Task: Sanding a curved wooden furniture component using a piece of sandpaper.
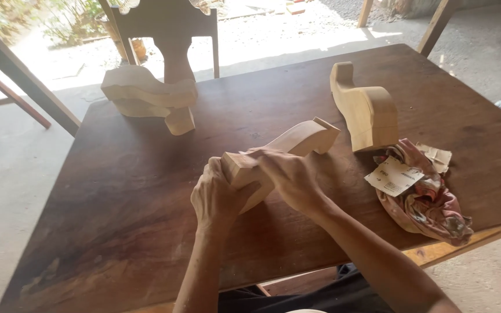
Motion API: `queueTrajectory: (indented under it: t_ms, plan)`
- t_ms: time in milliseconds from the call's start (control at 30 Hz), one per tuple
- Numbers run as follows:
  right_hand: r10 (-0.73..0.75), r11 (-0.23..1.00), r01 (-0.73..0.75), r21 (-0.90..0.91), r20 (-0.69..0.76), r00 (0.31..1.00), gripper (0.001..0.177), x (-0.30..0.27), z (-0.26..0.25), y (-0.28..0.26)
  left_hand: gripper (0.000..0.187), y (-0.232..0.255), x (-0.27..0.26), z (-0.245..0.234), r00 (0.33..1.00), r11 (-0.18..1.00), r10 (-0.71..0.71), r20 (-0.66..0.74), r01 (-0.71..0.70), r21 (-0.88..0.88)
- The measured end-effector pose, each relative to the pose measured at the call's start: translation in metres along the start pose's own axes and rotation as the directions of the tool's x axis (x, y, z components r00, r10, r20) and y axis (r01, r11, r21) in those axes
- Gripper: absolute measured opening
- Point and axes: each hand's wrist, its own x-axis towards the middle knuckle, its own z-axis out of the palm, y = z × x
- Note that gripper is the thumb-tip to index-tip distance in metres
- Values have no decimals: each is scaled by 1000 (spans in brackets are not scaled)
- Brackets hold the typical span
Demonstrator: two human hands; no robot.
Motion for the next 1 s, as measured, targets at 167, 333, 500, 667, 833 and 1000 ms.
queueTrajectory:
  t_ms: [167,333,500,667,833,1000]
  plan:
    - [-180,824,39,-565,-196,964,33,16,-11,-13,73,-6,5,10,958,977,210,-195,-203,60]
    - [-109,879,85,-469,-23,994,37,65,30,22,72,14,9,2,999,997,40,2,-40,-61]
    - [-206,921,172,-349,-62,977,54,34,30,7,77,9,17,-2,1000,999,-12,-15,13,46]
    - [-174,956,145,-254,-93,980,50,40,21,-21,66,8,6,2,995,998,64,-78,-63,5]
    - [292,943,-275,-188,66,954,42,37,17,-30,67,7,6,4,985,997,61,-164,-68,-32]
    - [-445,835,347,-427,-155,882,34,-2,28,25,41,-16,2,30,864,924,365,-347,-289,252]
